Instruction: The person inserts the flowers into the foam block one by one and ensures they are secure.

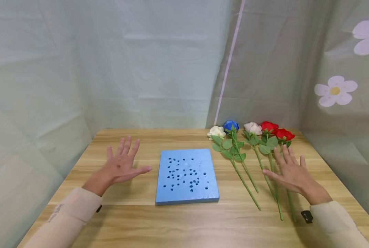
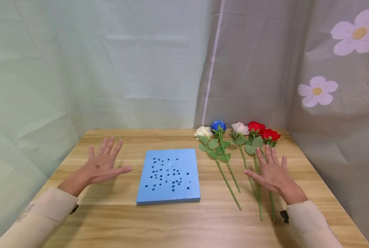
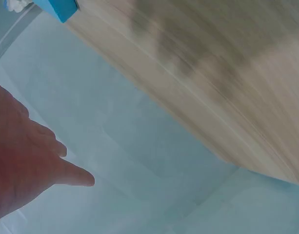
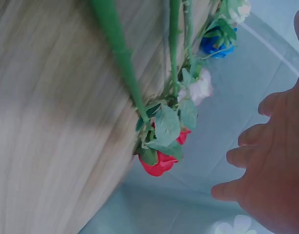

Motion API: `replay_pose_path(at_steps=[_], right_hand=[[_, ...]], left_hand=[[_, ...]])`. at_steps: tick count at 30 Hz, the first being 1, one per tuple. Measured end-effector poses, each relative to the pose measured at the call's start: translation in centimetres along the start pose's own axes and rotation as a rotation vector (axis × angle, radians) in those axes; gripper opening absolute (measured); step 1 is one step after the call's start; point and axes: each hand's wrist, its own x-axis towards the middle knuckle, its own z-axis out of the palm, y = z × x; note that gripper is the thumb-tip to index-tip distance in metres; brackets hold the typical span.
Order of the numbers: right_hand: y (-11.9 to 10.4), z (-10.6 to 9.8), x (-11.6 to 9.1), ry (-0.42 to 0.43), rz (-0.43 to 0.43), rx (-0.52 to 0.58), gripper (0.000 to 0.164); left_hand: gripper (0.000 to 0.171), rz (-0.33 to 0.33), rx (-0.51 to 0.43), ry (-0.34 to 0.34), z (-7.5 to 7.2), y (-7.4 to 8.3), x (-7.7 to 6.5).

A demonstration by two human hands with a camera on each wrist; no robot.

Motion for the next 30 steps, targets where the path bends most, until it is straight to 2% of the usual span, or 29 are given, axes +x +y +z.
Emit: replay_pose_path(at_steps=[6,10,15,19,22,30], right_hand=[[1.2,0.0,0.5,-0.01,0.007,0.005,0.099],[2.1,0.1,0.7,-0.011,0.015,0.058,0.1],[2.9,0.1,0.9,-0.014,0.029,0.138,0.103],[3.2,0.0,1.1,-0.031,0.047,0.21,0.102],[3.3,0.0,1.2,-0.025,0.06,0.241,0.098],[4.0,0.2,1.2,0.036,0.108,0.2,0.083]], left_hand=[[0.109,0.037,-0.034,-0.009,0.8,1.0,1.3],[0.11,0.132,-0.104,-0.036,1.7,1.6,1.9],[0.12,0.232,-0.192,-0.138,2.9,2.1,1.8],[0.125,0.24,-0.276,-0.242,3.6,2.5,1.5],[0.127,0.219,-0.343,-0.29,3.9,2.8,1.3],[0.133,0.206,-0.382,-0.337,4.3,2.5,0.7]])
